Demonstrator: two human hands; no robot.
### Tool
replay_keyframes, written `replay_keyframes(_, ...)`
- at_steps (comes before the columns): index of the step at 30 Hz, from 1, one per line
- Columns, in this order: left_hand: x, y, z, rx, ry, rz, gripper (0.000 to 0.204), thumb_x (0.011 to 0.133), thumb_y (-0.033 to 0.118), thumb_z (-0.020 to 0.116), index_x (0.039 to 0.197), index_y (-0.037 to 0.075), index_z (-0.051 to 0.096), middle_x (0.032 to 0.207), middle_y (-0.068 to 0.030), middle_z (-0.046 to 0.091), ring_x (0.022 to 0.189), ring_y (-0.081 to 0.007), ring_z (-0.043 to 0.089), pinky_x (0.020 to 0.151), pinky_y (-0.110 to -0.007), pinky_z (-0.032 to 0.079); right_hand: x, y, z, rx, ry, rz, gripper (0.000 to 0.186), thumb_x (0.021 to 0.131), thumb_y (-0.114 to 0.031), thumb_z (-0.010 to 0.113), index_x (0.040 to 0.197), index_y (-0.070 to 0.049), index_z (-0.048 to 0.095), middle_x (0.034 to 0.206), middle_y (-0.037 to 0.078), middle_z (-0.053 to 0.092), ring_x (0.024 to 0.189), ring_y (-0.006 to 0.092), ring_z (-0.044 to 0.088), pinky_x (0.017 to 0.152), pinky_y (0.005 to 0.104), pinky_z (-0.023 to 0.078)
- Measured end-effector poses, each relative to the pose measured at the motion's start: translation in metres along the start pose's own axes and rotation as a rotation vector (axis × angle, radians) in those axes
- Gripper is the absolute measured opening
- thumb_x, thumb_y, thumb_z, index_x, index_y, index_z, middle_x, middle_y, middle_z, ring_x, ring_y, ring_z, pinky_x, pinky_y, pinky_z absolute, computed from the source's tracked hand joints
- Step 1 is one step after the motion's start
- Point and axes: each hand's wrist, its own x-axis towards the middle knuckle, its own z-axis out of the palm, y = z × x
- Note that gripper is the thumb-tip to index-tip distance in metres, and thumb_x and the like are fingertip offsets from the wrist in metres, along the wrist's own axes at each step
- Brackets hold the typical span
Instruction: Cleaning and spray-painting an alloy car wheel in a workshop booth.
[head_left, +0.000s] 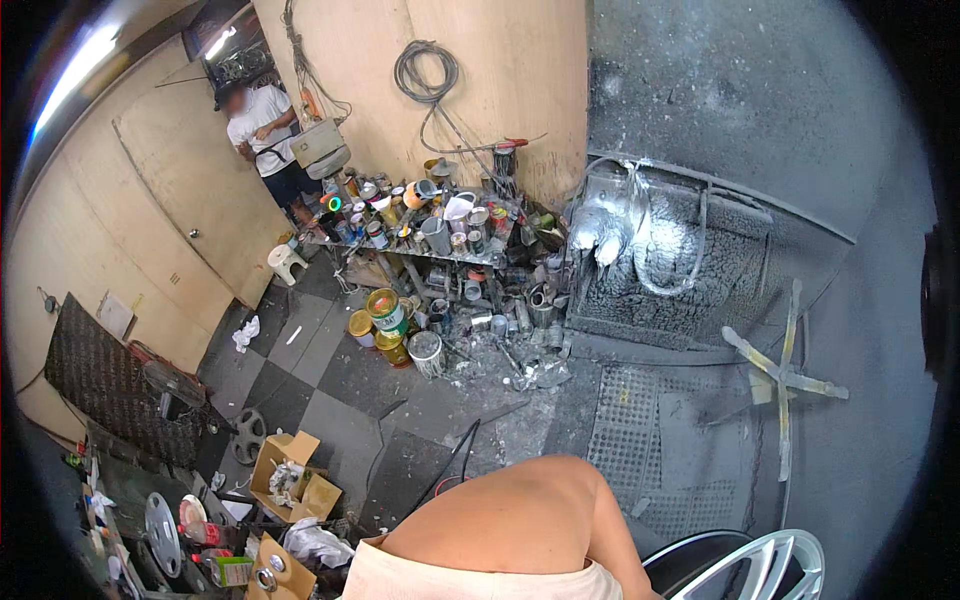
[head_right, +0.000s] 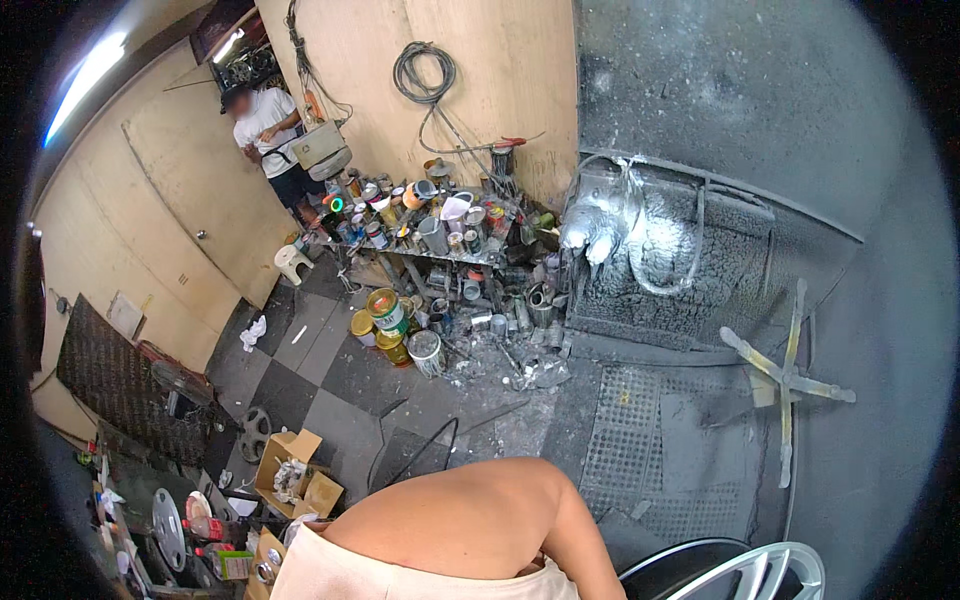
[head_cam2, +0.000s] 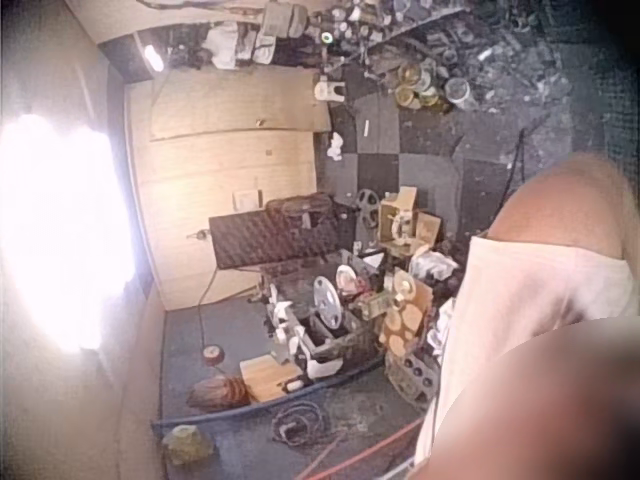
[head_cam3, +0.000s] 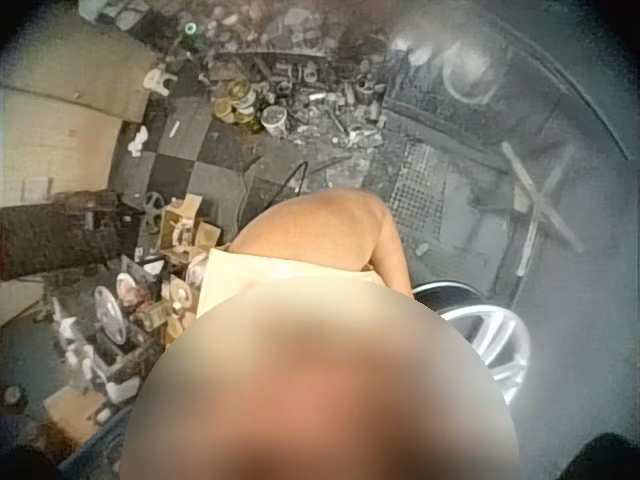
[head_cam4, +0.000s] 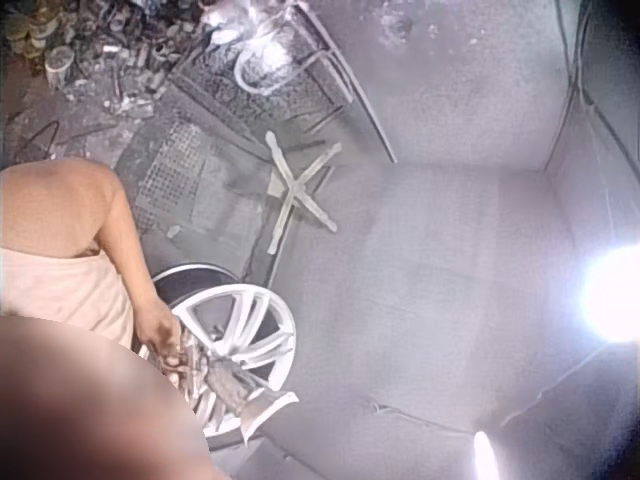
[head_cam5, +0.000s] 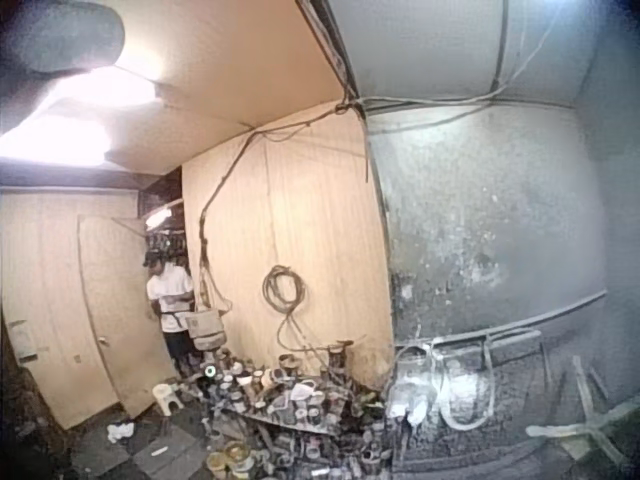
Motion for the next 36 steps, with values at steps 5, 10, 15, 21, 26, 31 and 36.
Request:
replay_keyframes(5, 0.012, -0.009, -0.021, -0.071, -0.05, 0.018, 0.035, 0.096, 0.026, 0.068, 0.066, 0.009, 0.061, 0.068, -0.0118, 0.06, 0.064, -0.0333, 0.058, 0.062, -0.045, 0.047, -0.029, 0.156, -0.313, -1.086, 0.31, -0.979, 0.039, 0.095, -0.011, 0.069, 0.129, 0.006, 0.061, 0.11, 0.016, 0.069, 0.089, 0.0225, 0.065, 0.074, 0.0345, 0.054)
replay_keyframes(10, 0.004, -0.017, -0.016, -0.115, -0.2, -0.026, 0.035, 0.095, 0.031, 0.069, 0.068, 0.009, 0.064, 0.07, -0.0125, 0.061, 0.068, -0.0336, 0.061, 0.064, -0.046, 0.048, -0.016, 0.168, -0.403, -0.943, 0.384, -0.721, 0.043, 0.094, -0.013, 0.071, 0.132, 0.006, 0.06, 0.115, 0.017, 0.068, 0.097, 0.0223, 0.063, 0.083, 0.0355, 0.05)
replay_keyframes(15, 0.003, -0.018, -0.009, -0.064, -0.291, -0.074, 0.037, 0.093, 0.036, 0.071, 0.068, 0.009, 0.064, 0.07, -0.0126, 0.061, 0.069, -0.0342, 0.061, 0.064, -0.045, 0.048, 0.033, 0.107, -0.264, -0.743, 0.506, -0.4, 0.049, 0.093, -0.014, 0.073, 0.134, 0.006, 0.058, 0.121, 0.02, 0.067, 0.107, 0.0221, 0.061, 0.094, 0.0367, 0.046)
replay_keyframes(21, 0.001, -0.034, -0.022, -0.341, -0.452, 0.006, 0.04, 0.091, 0.041, 0.074, 0.068, 0.009, 0.064, 0.07, -0.0126, 0.062, 0.071, -0.0349, 0.062, 0.065, -0.045, 0.049, 0.02, 0.047, -0.052, -0.292, 0.949, -0.03, 0.055, 0.091, -0.016, 0.075, 0.138, 0.006, 0.056, 0.129, 0.023, 0.065, 0.119, 0.0218, 0.059, 0.107, 0.0383, 0.04)
replay_keyframes(26, 0.03, -0.028, -0.115, -0.436, -0.561, -0.207, 0.019, 0.077, 0.022, 0.065, 0.076, 0.004, 0.07, 0.092, -0.0059, 0.073, 0.119, -0.0357, 0.06, 0.102, -0.049, 0.047, 0.065, 0.002, 0.021, -0.187, 1.203, -0.42, 0.084, 0.084, -0.036, 0.081, 0.147, 0.007, 0.045, 0.104, 0.011, 0.067, 0.093, 0.017, 0.065, 0.071, 0.03, 0.049)
replay_keyframes(31, 0.053, -0.081, -0.19, -0.311, -0.745, -0.325, 0.027, 0.078, 0.011, 0.075, 0.105, 0.007, 0.074, 0.117, -0.0047, 0.072, 0.125, -0.0307, 0.06, 0.105, -0.048, 0.047, 0.055, -0.019, 0.026, -0.208, 1.421, -0.518, 0.079, 0.089, -0.029, 0.076, 0.151, 0.005, 0.042, 0.099, 0.008, 0.067, 0.087, 0.0144, 0.066, 0.053, 0.0236, 0.049)
replay_keyframes(36, 0.068, -0.134, -0.229, 0.159, -0.704, -0.392, 0.033, 0.083, 0.015, 0.078, 0.115, 0.01, 0.075, 0.128, -0.0101, 0.071, 0.131, -0.0278, 0.06, 0.108, -0.044, 0.045, 0.013, 0.067, -0.002, -0.254, 1.859, -0.649, 0.066, 0.096, -0.025, 0.068, 0.152, 0.0, 0.044, 0.1, 0.004, 0.066, 0.088, 0.0117, 0.064, 0.054, 0.0226, 0.049)
